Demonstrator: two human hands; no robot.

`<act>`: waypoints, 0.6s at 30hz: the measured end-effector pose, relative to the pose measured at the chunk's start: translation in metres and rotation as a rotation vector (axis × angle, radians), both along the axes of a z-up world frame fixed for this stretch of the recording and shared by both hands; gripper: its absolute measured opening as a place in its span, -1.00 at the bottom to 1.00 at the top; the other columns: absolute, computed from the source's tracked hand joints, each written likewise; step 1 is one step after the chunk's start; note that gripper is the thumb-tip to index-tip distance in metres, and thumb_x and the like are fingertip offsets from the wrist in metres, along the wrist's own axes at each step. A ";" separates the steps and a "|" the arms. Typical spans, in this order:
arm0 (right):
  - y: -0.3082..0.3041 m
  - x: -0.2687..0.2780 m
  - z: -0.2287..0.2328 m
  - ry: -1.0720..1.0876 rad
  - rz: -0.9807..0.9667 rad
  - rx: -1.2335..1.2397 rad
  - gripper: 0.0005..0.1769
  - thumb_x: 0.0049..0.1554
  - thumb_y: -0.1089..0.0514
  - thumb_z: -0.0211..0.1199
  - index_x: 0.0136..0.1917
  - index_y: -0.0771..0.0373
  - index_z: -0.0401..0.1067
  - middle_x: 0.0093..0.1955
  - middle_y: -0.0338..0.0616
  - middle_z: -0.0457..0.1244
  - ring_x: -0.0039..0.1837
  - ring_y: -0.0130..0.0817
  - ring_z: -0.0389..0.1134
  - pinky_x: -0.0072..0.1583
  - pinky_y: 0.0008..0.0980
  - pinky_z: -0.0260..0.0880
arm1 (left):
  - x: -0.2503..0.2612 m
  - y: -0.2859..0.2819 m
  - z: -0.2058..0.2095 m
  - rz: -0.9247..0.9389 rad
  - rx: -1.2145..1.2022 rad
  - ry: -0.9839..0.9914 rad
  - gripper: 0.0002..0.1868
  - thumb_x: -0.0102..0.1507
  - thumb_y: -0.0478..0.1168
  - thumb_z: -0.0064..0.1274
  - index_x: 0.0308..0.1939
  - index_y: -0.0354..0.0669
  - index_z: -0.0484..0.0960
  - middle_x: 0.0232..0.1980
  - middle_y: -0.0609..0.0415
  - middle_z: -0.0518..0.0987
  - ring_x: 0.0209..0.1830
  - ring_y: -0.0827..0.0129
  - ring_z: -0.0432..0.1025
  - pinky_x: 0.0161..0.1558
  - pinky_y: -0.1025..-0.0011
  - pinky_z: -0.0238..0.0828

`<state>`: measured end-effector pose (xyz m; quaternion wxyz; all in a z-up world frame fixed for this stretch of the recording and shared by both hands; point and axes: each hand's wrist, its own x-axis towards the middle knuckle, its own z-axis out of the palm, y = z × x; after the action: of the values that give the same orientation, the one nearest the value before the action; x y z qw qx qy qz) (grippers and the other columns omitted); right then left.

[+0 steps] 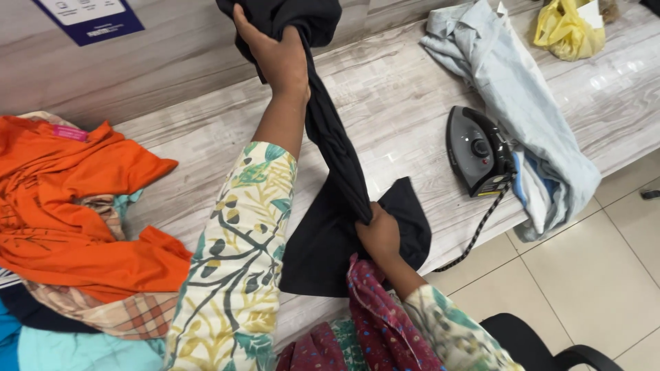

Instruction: The person irons a black t-shirt on a table, smoothing it with their hands and using an iron to remove wrinkles. After finishing the black shirt, they pick it up and place it aside, then unfold and iron an orange t-shirt with printed characters.

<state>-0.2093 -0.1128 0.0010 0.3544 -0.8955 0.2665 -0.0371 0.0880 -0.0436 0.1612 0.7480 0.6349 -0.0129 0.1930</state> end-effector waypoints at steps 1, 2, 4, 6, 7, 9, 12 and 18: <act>-0.009 -0.009 0.007 -0.028 -0.041 0.123 -0.60 -0.02 0.17 0.31 0.12 0.29 0.55 -0.07 0.13 0.40 0.04 0.04 0.44 0.12 -0.09 0.41 | 0.001 -0.012 0.009 -0.002 -0.068 -0.007 -0.04 0.19 -0.47 -0.02 0.60 -0.11 -0.16 0.65 -0.22 -0.06 0.67 0.00 -0.11 0.57 0.19 -0.11; -0.021 -0.020 0.013 -0.099 -0.014 0.193 -0.56 -0.05 0.19 0.30 0.13 0.29 0.54 -0.07 0.09 0.42 0.03 -0.05 0.45 0.10 -0.16 0.42 | -0.001 -0.024 0.017 -0.003 -0.136 -0.014 -0.03 0.18 -0.48 -0.02 0.60 -0.12 -0.15 0.64 -0.23 -0.04 0.66 0.00 -0.09 0.57 0.18 -0.11; -0.057 -0.043 0.025 -0.240 0.029 0.326 -0.49 -0.12 0.24 0.29 0.15 0.31 0.52 -0.08 -0.01 0.45 0.00 -0.23 0.49 0.07 -0.30 0.43 | -0.009 -0.053 0.034 -0.045 -0.179 0.086 -0.01 0.14 -0.45 -0.02 0.59 -0.12 -0.19 0.60 -0.22 0.00 0.61 0.02 -0.03 0.52 0.19 -0.06; -0.108 -0.062 0.032 -0.163 0.012 0.457 -0.50 -0.13 0.29 0.29 0.13 0.35 0.51 -0.12 -0.07 0.45 -0.05 -0.34 0.45 0.06 -0.36 0.44 | -0.021 -0.093 0.049 -0.078 -0.185 0.065 0.01 0.14 -0.45 -0.01 0.58 -0.17 -0.22 0.59 -0.23 0.01 0.62 0.01 -0.04 0.53 0.20 -0.10; -0.139 -0.077 0.037 -0.125 0.007 0.544 -0.48 -0.12 0.28 0.30 0.16 0.33 0.48 -0.09 -0.13 0.43 -0.05 -0.38 0.43 0.05 -0.37 0.43 | -0.031 -0.112 0.055 -0.079 -0.165 0.000 0.02 0.15 -0.46 0.02 0.58 -0.22 -0.23 0.60 -0.26 0.00 0.64 0.00 -0.08 0.56 0.20 -0.17; -0.211 -0.115 0.057 -0.107 0.035 0.680 -0.45 -0.10 0.29 0.30 0.21 0.39 0.48 -0.04 -0.14 0.42 -0.05 -0.39 0.41 0.02 -0.35 0.44 | -0.050 -0.150 0.064 -0.113 -0.129 -0.068 0.01 0.16 -0.46 0.05 0.58 -0.30 -0.22 0.60 -0.30 0.01 0.66 -0.02 -0.10 0.60 0.19 -0.22; -0.310 -0.172 0.108 -0.032 0.076 0.619 -0.54 -0.07 0.31 0.35 0.14 0.44 0.52 -0.12 -0.16 0.43 -0.09 -0.42 0.41 -0.02 -0.35 0.45 | -0.083 -0.206 0.079 -0.195 -0.088 -0.111 0.03 0.14 -0.45 0.07 0.57 -0.32 -0.22 0.58 -0.34 0.00 0.66 -0.06 -0.12 0.61 0.15 -0.22; -0.429 -0.183 0.179 0.348 -0.131 0.387 -0.60 0.00 0.27 0.38 0.13 0.35 0.47 -0.23 0.01 0.45 -0.17 -0.26 0.44 -0.04 -0.22 0.47 | -0.111 -0.306 0.072 -0.289 -0.124 -0.125 0.10 0.12 -0.44 0.02 0.58 -0.27 -0.38 0.62 -0.35 -0.29 0.67 -0.06 -0.37 0.56 0.12 -0.31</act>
<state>-0.3921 -0.5421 0.1802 0.4646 -0.7851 0.3827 0.1460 -0.0234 -0.3492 0.2335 0.8035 0.5657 -0.1387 0.1230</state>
